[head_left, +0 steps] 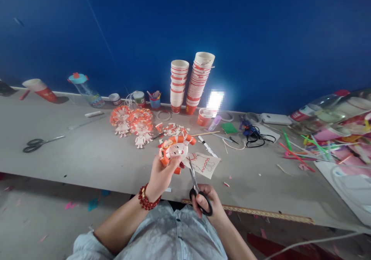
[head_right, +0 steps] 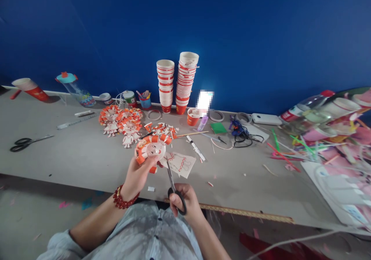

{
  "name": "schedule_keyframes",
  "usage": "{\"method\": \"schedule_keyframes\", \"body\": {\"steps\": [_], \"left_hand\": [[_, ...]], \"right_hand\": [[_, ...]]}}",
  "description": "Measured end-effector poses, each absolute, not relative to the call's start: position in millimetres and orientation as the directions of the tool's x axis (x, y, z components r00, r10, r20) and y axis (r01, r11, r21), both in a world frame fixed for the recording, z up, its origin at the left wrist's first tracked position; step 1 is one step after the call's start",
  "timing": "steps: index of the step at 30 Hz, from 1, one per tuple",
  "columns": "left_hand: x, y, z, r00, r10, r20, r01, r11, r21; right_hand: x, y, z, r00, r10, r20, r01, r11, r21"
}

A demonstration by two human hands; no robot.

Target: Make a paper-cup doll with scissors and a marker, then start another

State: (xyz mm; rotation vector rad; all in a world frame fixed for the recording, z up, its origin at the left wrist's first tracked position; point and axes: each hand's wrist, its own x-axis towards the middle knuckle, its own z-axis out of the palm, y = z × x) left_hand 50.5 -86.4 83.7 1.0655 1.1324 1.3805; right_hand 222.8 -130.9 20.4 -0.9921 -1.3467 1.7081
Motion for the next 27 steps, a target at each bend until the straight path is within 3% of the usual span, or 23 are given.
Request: {"method": "schedule_keyframes", "body": {"steps": [13,27], "left_hand": [[51,-88,81,-0.091,0.995,0.039,-0.168,-0.054,0.984],[44,-85,93,-0.03,0.997,0.076,0.016,-0.076,0.997]], "right_hand": [[221,-126,22,-0.425,0.897,-0.12,-0.064,-0.163,-0.985],[228,-123,28,-0.378,0.922,-0.086,0.151,-0.03,-0.988]]}}
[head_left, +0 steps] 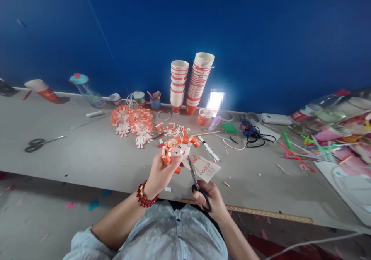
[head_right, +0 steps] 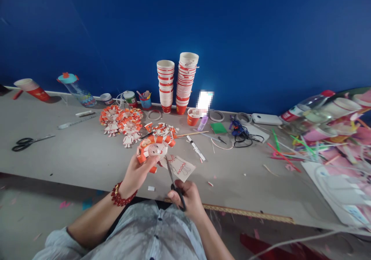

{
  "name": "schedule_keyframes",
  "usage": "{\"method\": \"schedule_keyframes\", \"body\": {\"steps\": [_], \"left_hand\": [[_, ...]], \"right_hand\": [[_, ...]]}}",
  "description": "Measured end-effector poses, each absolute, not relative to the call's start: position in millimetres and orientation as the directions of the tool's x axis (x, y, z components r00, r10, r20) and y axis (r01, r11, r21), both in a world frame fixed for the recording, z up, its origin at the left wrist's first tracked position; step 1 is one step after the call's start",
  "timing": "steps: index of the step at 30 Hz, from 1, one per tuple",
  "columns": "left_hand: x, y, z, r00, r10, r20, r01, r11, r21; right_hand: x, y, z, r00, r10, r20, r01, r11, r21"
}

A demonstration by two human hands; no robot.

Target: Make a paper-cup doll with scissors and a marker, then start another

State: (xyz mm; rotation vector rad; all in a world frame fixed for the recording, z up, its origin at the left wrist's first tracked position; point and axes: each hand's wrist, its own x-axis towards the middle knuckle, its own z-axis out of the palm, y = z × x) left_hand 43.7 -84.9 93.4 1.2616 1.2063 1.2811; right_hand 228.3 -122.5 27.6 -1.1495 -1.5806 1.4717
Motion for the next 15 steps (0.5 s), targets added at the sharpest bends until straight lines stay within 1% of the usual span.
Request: {"method": "schedule_keyframes", "body": {"steps": [4,7,12,15], "left_hand": [[41.5,-83.5,95.8,0.012,0.993,0.117,0.059,-0.117,0.991],[40.2,-82.1,96.0,0.011,0.99,0.139,0.09,-0.14,0.986],[40.0,-80.9,93.9,0.02,0.99,0.141,0.078,-0.142,0.987],[40.7,-80.9,90.9,0.023,0.992,0.125,0.072,-0.127,0.989]], "right_hand": [[228.0,-121.2,31.2,-0.361,0.931,-0.051,0.145,0.002,-0.989],[228.2,-120.2,33.4,-0.327,0.945,-0.031,0.123,0.01,-0.992],[229.2,-119.2,30.0,-0.309,0.951,-0.018,0.163,0.034,-0.986],[227.6,-120.3,27.7,-0.295,0.955,-0.028,0.151,0.018,-0.988]]}}
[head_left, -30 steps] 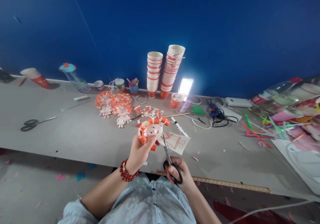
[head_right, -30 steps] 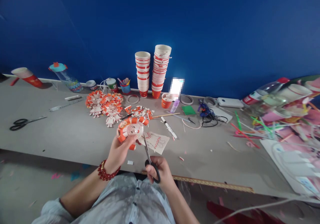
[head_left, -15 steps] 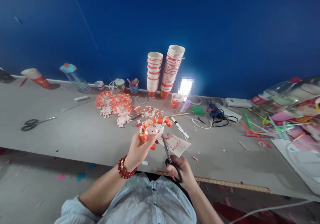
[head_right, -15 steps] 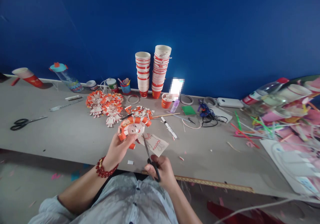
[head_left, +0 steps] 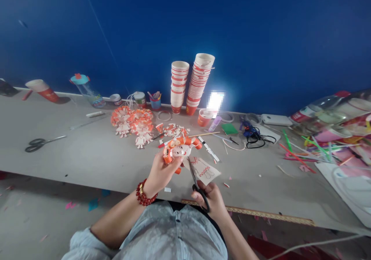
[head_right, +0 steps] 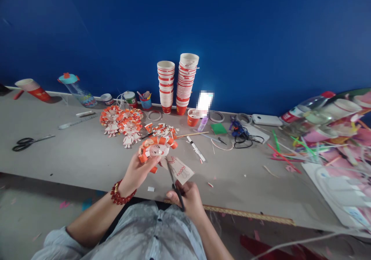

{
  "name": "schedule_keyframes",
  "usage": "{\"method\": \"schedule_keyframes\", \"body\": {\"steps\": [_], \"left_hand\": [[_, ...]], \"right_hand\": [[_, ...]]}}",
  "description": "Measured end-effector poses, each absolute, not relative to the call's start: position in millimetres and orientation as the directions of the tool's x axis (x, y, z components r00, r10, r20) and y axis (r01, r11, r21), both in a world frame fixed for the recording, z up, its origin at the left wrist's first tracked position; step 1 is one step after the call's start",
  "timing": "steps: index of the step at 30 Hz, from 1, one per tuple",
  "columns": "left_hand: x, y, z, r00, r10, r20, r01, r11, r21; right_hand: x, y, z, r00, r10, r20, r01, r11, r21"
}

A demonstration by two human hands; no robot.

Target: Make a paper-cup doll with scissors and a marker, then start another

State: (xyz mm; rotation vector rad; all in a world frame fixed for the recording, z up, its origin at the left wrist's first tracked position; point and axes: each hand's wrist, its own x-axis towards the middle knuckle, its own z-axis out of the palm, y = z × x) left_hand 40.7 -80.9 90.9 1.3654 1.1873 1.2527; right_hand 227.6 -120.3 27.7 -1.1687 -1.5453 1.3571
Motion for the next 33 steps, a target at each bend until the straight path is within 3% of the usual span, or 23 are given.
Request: {"method": "schedule_keyframes", "body": {"steps": [7,20,33], "left_hand": [[39.0,-78.1,89.9,0.035,0.993,0.116,0.033,-0.117,0.993],[36.7,-77.6,90.4,0.018,0.993,0.113,-0.004,-0.113,0.994],[34.7,-75.0,94.5,0.058,0.993,0.105,-0.006,-0.105,0.994]], "right_hand": [[229.5,-125.8,27.2,-0.445,0.885,-0.139,0.048,-0.131,-0.99],[228.5,-126.4,21.5,-0.465,0.878,-0.11,-0.029,-0.139,-0.99],[232.0,-124.7,26.4,-0.4,0.909,-0.12,0.181,-0.05,-0.982]]}}
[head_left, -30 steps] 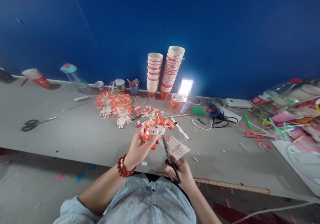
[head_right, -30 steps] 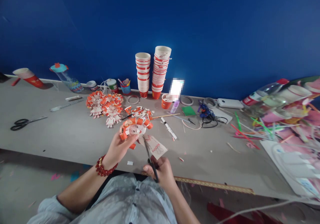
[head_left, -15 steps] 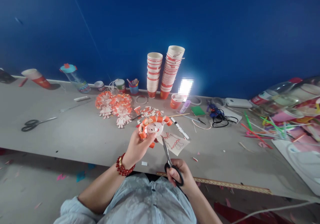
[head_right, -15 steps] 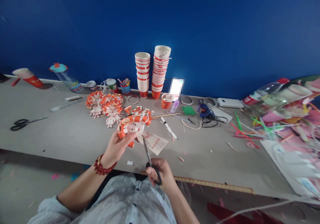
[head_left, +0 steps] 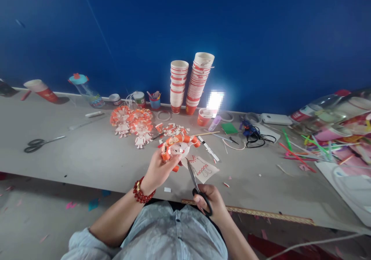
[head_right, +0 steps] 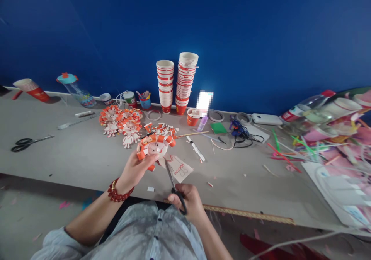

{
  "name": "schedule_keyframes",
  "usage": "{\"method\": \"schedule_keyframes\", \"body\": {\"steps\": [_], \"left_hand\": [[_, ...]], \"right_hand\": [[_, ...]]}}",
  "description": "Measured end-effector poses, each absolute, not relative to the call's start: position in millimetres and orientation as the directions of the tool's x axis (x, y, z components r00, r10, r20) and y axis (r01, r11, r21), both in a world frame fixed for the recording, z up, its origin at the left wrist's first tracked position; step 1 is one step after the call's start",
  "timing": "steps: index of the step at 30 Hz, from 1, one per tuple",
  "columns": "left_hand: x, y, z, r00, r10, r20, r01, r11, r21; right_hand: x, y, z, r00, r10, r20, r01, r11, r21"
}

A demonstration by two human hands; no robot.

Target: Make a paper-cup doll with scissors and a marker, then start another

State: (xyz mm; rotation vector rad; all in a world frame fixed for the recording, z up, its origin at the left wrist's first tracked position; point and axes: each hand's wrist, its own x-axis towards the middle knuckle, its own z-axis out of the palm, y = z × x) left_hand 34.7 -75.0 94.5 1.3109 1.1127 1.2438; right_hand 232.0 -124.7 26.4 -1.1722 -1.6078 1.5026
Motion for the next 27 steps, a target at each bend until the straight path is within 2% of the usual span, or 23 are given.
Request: {"method": "schedule_keyframes", "body": {"steps": [7,17,23,27], "left_hand": [[31.5,-73.3,98.4,0.069,0.993,0.097,0.018,-0.099,0.995],[28.4,-73.2,97.7,0.098,0.991,0.092,0.067,-0.098,0.993],[28.3,-74.1,100.1,0.138,0.989,0.061,0.067,-0.071,0.995],[29.7,-73.9,99.0,0.129,0.99,0.053,0.055,-0.06,0.997]], "right_hand": [[233.5,-122.8,32.7,-0.375,0.918,-0.128,0.295,-0.013,-0.955],[234.6,-121.0,30.4,-0.363,0.927,-0.089,0.352,0.048,-0.935],[235.3,-120.2,31.4,-0.385,0.91,-0.155,0.314,-0.029,-0.949],[234.5,-123.6,30.5,-0.432,0.884,-0.182,0.2,-0.103,-0.974]]}}
